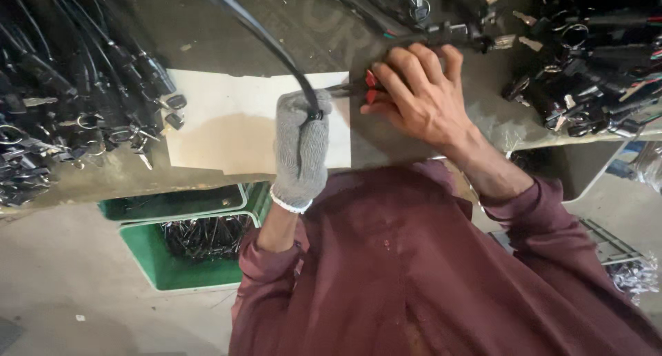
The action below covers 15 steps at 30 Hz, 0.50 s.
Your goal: The person repeatedly strips the outer insulation from black electrical cables using red-handled pliers. They hold each cable with a gloved left hand, cut the sheath, and pull it off to expose the inner conductors. The person handles multiple cables one at a time and places the stripped pieces on the workbench.
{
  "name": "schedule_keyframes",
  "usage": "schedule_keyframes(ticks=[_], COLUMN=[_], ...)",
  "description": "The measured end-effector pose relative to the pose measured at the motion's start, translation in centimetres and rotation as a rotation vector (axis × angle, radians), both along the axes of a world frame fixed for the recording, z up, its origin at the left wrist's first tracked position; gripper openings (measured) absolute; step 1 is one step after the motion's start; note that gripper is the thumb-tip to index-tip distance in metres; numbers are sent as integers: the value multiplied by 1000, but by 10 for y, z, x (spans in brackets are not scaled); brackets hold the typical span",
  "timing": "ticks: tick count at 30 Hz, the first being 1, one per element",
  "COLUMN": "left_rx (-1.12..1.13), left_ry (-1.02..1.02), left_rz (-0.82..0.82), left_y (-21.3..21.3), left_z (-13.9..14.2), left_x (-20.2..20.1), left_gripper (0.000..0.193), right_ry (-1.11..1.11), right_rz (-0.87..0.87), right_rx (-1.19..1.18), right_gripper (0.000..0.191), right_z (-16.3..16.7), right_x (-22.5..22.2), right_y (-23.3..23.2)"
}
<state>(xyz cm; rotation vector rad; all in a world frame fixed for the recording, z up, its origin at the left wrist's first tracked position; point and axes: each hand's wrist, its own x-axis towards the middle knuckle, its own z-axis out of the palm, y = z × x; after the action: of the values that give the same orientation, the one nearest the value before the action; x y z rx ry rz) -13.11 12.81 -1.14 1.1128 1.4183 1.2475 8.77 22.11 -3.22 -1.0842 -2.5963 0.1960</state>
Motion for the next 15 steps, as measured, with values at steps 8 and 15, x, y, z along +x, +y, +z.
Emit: schedule_keyframes(ticks=[8,15], left_rx=[-60,-204], left_ry=[-369,-317], left_rz=[-209,17], left_y=[8,-3], left_z=[40,69], left_x=[-3,19], left_gripper=[35,79], right_ry=[1123,512], right_rz=[-219,123], right_rx=[-1333,-476], right_gripper=[42,49], right_z=[9,20], right_x=[6,-19], right_y=[6,-6])
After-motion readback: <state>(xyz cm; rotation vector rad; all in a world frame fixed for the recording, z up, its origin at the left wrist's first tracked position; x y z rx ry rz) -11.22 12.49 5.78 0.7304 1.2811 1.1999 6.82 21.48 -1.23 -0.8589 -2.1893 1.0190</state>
